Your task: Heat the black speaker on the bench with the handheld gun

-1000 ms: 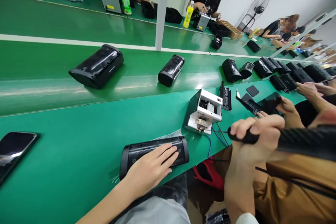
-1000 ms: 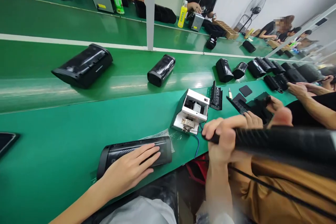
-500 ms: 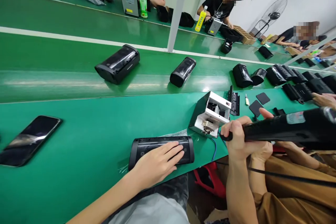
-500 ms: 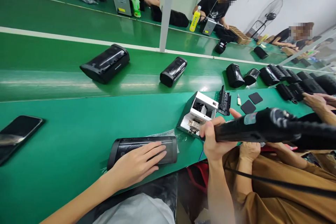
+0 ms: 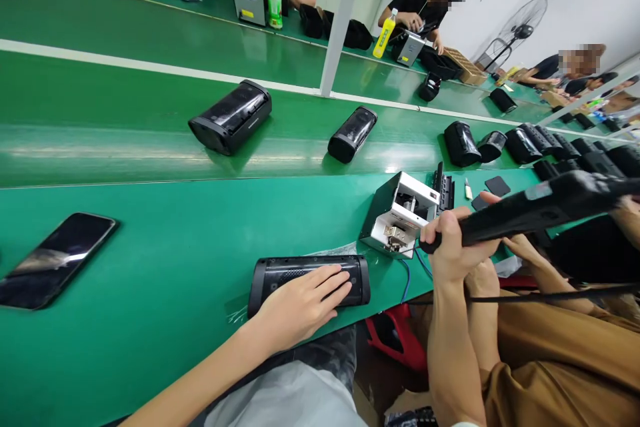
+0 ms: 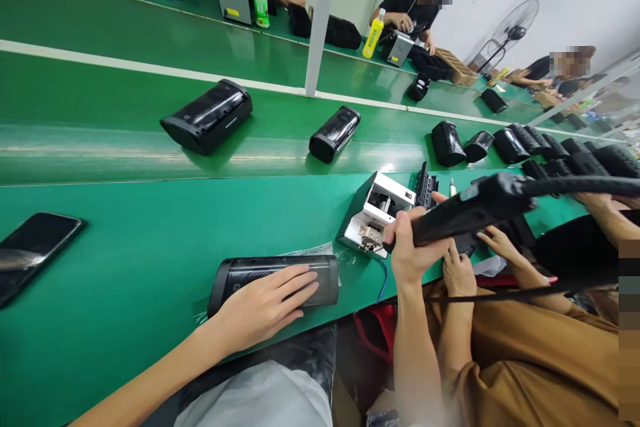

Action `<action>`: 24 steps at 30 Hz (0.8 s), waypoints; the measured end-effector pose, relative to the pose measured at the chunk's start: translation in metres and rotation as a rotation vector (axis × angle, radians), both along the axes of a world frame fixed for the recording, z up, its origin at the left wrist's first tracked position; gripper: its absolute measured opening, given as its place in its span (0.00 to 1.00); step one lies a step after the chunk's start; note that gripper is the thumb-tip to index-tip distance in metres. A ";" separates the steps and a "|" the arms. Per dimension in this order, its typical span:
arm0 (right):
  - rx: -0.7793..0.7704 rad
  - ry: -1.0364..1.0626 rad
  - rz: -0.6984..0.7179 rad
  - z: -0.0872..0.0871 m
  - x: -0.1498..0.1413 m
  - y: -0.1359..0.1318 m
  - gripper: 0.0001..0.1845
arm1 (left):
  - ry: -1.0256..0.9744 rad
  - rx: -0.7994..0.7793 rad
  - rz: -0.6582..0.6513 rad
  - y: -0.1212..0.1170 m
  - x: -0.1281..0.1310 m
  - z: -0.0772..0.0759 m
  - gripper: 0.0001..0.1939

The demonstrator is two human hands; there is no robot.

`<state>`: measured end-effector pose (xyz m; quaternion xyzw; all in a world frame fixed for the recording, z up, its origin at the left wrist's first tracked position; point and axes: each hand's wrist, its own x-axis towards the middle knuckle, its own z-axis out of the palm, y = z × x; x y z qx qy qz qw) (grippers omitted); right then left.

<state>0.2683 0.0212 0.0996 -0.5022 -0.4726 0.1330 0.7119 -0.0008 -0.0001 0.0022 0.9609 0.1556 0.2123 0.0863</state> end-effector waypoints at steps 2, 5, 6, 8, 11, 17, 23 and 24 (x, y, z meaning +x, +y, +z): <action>-0.014 0.002 -0.044 0.004 -0.003 -0.011 0.19 | -0.003 -0.005 0.003 0.000 0.000 0.001 0.22; -0.017 -0.002 0.022 0.026 -0.012 -0.026 0.13 | -0.004 -0.018 -0.005 0.000 0.000 0.001 0.23; -0.009 -0.003 0.073 0.036 -0.017 -0.028 0.18 | 0.003 -0.024 -0.010 0.000 0.000 0.001 0.24; 0.001 0.009 0.163 0.054 -0.029 -0.028 0.19 | 0.018 -0.030 -0.011 0.001 0.000 0.002 0.25; 0.021 0.031 0.271 0.065 -0.050 -0.019 0.18 | 0.029 -0.022 -0.007 0.000 0.000 0.001 0.25; 0.006 0.046 0.432 0.047 -0.074 0.002 0.17 | -0.013 0.011 0.006 -0.002 0.001 -0.001 0.25; -0.027 0.031 0.438 0.037 -0.075 0.005 0.18 | -0.009 0.007 0.005 -0.002 0.003 0.001 0.26; -0.039 0.025 0.414 0.037 -0.076 0.005 0.19 | -0.007 0.006 0.006 -0.002 0.002 0.001 0.26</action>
